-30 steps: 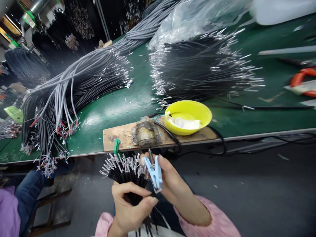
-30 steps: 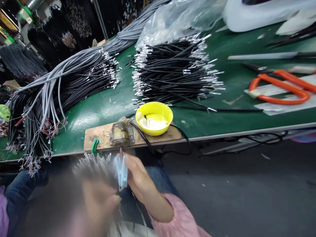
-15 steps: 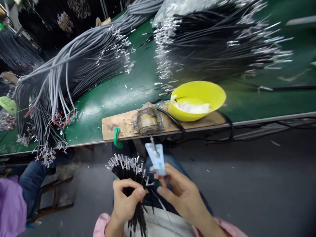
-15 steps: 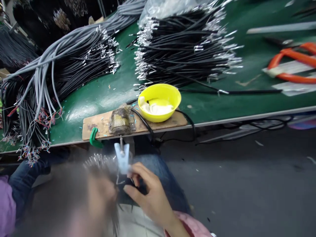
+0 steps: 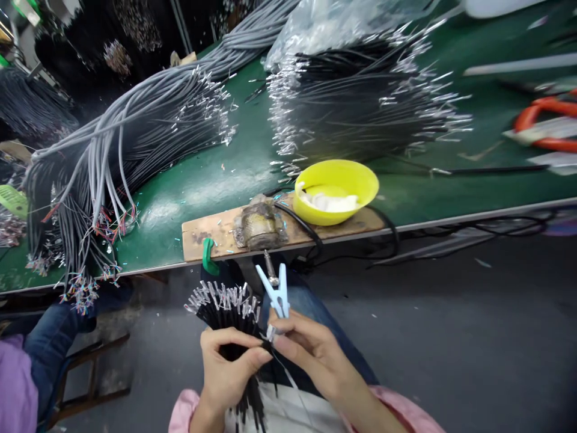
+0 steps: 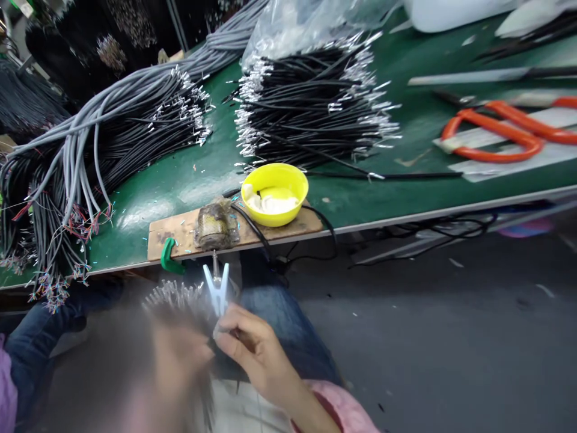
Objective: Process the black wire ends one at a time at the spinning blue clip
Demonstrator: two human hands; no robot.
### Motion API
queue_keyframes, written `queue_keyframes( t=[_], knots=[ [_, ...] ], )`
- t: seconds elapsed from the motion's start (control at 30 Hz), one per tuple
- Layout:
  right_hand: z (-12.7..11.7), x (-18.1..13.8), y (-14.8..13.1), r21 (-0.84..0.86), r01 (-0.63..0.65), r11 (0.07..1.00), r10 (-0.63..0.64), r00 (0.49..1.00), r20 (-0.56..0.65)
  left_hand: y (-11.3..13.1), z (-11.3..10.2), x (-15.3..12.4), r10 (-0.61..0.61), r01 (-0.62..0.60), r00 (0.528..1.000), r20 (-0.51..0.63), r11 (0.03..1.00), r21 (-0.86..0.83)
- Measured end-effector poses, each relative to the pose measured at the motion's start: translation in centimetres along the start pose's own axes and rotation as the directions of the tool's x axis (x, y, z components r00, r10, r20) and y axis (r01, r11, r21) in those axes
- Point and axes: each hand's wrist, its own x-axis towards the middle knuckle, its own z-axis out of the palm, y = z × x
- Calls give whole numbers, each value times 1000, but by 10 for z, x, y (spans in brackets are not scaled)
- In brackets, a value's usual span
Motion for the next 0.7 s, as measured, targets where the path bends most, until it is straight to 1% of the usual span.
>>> queue_keyframes(
  t=[0.07,0.1,0.13,0.17,0.2,0.3,0.37,0.43,0.5,0.57,0.63,0.7],
  knots=[
    [1,3,2,218,-177,960,167,984,63,1,2,-2,42,-42,999,7,999,11],
    [1,6,2,283,-242,928,226,970,89,2,3,-3,58,-58,998,8,998,15],
    [1,10,0,316,-276,908,260,961,92,3,3,-4,68,-68,998,8,998,15],
    [0,15,-4,326,-277,904,270,960,68,4,4,-5,76,-76,997,7,997,15],
    [-1,20,-8,319,-251,914,259,966,18,5,4,-6,85,-85,996,1,996,14],
    [-1,35,-23,309,-123,943,167,979,-117,10,4,-9,121,-121,992,-32,993,17],
    [3,42,-29,323,-115,939,160,980,-115,13,4,-9,141,-140,988,-57,990,19],
    [8,46,-31,368,-154,917,189,980,-60,15,5,-8,153,-152,985,-79,988,22],
    [12,48,-29,425,-185,886,221,975,-37,16,8,-6,161,-159,982,-95,987,26],
    [13,48,-26,459,-186,869,245,967,-70,17,11,-3,167,-165,981,-98,986,28],
    [12,49,-25,453,-175,874,248,963,-107,17,14,-1,173,-171,981,-92,985,28],
    [11,49,-27,432,-165,887,237,964,-118,17,15,1,177,-176,981,-81,984,28]
  ],
)
